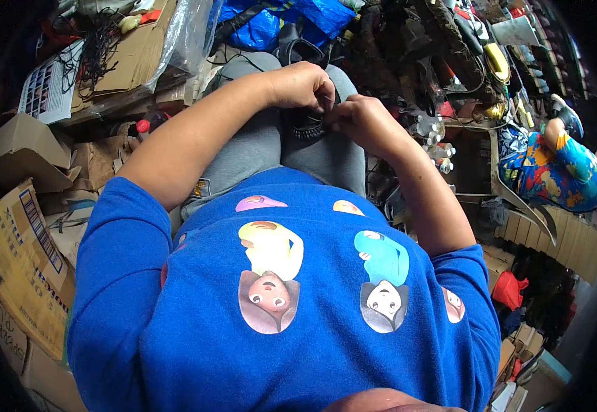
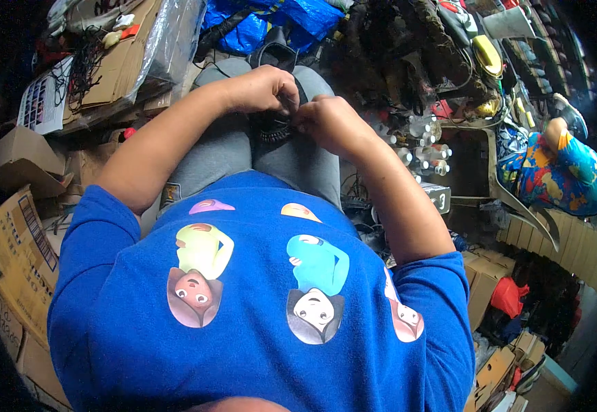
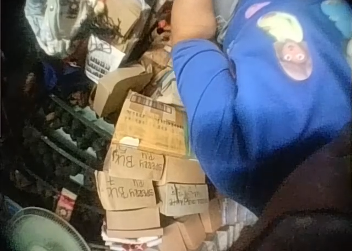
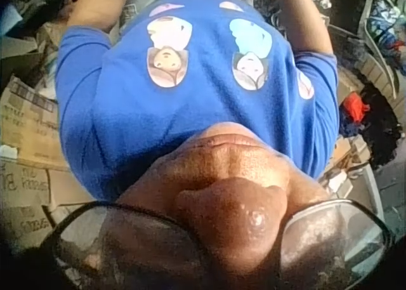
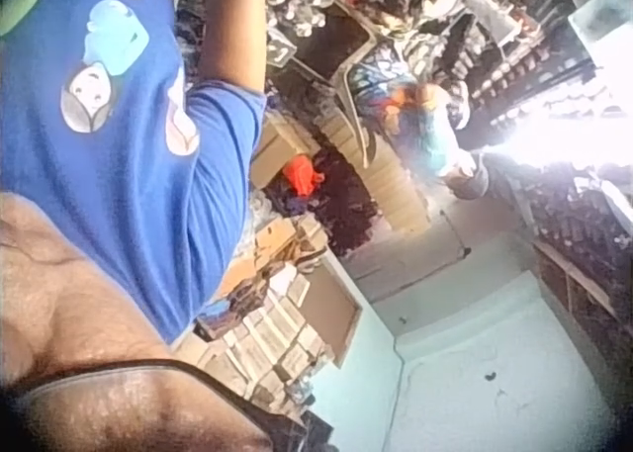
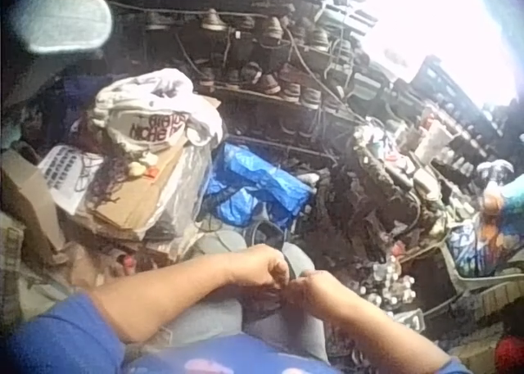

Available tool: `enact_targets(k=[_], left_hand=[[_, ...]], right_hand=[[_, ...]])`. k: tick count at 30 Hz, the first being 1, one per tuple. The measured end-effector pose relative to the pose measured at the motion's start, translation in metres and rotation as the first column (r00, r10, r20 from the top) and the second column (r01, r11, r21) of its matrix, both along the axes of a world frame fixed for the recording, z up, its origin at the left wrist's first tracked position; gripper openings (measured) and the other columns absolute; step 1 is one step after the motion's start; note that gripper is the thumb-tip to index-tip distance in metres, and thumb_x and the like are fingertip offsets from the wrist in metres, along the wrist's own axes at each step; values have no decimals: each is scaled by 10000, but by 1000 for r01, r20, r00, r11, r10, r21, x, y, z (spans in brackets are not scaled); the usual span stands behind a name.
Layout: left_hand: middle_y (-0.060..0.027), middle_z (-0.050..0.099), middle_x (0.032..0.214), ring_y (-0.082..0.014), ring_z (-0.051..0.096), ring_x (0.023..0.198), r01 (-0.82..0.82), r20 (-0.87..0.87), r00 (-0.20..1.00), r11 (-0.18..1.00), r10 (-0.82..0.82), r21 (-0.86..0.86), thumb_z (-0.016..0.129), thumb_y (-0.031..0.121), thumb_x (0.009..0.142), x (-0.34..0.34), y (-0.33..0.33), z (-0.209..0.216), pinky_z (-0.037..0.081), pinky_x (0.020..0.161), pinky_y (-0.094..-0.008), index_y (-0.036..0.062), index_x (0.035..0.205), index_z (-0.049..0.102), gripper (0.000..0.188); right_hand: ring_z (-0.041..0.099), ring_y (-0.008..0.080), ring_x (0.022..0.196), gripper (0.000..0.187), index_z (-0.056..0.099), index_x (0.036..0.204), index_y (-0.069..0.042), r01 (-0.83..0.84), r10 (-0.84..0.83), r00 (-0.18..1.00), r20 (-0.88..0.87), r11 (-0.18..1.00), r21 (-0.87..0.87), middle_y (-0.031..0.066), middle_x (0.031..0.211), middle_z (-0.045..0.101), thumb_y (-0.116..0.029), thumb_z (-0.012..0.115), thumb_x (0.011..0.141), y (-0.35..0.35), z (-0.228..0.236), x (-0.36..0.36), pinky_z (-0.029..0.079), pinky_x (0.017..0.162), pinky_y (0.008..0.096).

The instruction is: Hand stitching the upper or heel portion of a black leather shoe part.

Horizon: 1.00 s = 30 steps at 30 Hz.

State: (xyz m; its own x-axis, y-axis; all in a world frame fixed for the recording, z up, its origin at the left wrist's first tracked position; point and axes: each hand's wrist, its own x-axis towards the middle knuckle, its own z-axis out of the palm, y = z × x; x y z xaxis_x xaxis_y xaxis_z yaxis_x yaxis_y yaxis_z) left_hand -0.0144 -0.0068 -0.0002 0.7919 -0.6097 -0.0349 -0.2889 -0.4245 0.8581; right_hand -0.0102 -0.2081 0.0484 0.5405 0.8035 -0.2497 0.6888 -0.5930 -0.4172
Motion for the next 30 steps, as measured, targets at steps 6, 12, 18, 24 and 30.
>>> enact_targets(k=[6,12,18,24,30], left_hand=[[-58,562,893,-212,583,879,-83,90,992,996,86,-35,734,65,667,-5,2,-1,472,751,-312,82,798,688,140],[-110,566,965,-300,584,912,-449,332,839,893,430,-22,707,115,722,-49,-15,7,475,783,-374,68,910,647,204],[-169,609,842,-313,611,845,-316,124,949,878,291,359,653,226,804,-107,65,38,475,756,-391,6,884,633,235],[-49,509,707,-178,525,786,-700,-488,712,463,505,-543,478,380,946,-69,76,38,428,740,-325,32,813,577,385],[-144,643,856,-260,611,900,-409,-266,587,4,-765,-913,486,338,937,-8,115,-38,460,851,-387,31,851,582,333]], right_hand=[[623,204,791,175,710,930,-96,3,2,997,-83,998,65,91,831,636,-83,687,757,-3,12,5,495,722,311],[570,75,679,187,661,905,-16,407,-265,840,-473,885,226,3,739,631,-171,698,807,-19,-18,-1,463,644,239],[467,115,625,185,575,905,-72,826,261,415,-872,294,481,-6,691,456,-253,536,915,-102,12,-12,426,676,336],[547,83,827,304,632,1161,-83,736,-479,586,-653,651,183,9,936,636,-229,593,897,-152,-12,-19,432,800,246],[556,143,584,305,628,801,3,423,-412,905,104,898,-124,72,574,553,-281,582,901,-132,-48,-63,444,596,342]])
